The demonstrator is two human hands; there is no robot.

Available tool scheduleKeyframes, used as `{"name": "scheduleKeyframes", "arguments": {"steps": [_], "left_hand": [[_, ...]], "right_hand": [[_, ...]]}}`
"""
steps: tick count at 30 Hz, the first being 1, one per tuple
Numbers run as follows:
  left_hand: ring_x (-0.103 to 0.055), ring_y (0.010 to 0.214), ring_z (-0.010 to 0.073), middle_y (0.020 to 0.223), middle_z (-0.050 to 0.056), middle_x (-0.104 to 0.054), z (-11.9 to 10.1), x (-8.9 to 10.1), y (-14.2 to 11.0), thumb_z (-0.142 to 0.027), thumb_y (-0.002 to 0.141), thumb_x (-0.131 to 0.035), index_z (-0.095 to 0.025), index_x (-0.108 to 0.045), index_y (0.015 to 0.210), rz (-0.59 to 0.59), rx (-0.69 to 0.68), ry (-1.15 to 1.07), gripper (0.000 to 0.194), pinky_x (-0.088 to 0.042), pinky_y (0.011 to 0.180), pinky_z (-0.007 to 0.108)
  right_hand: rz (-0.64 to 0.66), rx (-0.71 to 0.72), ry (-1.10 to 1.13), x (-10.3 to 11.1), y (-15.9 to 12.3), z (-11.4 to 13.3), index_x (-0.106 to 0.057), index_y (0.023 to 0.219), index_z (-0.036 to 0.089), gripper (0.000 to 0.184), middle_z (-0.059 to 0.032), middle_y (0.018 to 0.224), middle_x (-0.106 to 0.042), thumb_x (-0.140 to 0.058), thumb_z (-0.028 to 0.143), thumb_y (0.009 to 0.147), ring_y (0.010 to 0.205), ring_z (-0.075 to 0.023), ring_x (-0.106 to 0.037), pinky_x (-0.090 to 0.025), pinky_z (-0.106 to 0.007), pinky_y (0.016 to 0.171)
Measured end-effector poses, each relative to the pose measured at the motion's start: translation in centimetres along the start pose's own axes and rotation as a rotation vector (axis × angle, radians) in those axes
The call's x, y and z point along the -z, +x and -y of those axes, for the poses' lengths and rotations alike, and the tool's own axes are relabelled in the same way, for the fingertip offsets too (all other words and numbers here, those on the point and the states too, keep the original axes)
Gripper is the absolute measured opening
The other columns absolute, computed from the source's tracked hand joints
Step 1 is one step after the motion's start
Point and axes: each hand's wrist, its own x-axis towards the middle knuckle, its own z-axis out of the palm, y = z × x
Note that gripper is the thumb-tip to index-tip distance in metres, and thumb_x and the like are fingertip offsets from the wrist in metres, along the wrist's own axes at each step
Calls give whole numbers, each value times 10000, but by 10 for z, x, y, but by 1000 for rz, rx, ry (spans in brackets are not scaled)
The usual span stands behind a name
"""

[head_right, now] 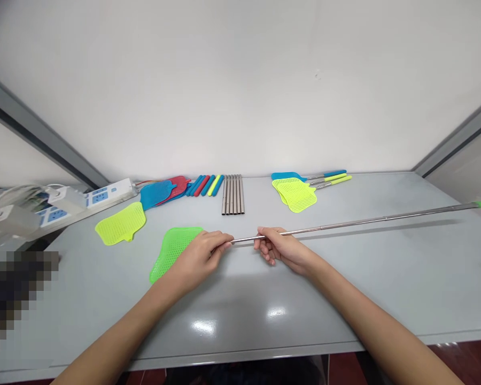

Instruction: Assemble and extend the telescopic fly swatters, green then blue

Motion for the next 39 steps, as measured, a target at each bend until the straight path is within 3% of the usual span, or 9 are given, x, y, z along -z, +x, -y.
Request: {"name": "scheduleKeyframes", "arguments": {"steps": [4, 22, 39], "left_hand": [[-496, 675, 126, 741, -7, -569, -2, 2, -1, -179, 876, -299, -198, -548, 842, 54, 11, -10, 253, -325, 672, 284], [-437, 624, 125, 668, -10, -499, -4, 0, -1, -163, 871, -263, -182, -452, 697, 53, 18, -10, 257, -343, 622, 258], [-435, 647, 139, 687, -3, -490, 0, 4, 5, -202, 882, -238, -188, -447, 731, 105, 38, -11, 258, -330, 686, 300]], "right_hand": [[45, -11, -32, 0, 0, 0, -594, 659, 107, 393, 13, 474, -446, -399, 407, 820, 395, -65, -404, -306, -189, 373], [33, -11, -99, -4, -2, -1, -603, 663, 110, 479, 8, 478, -464, -374, 507, 804, 411, -72, -424, -336, -183, 384], [-116, -16, -12, -8, -3, 6, -472, 496, 150, 407, 33, 437, -354, -471, 448, 772, 413, -79, -383, -289, -201, 400]]}}
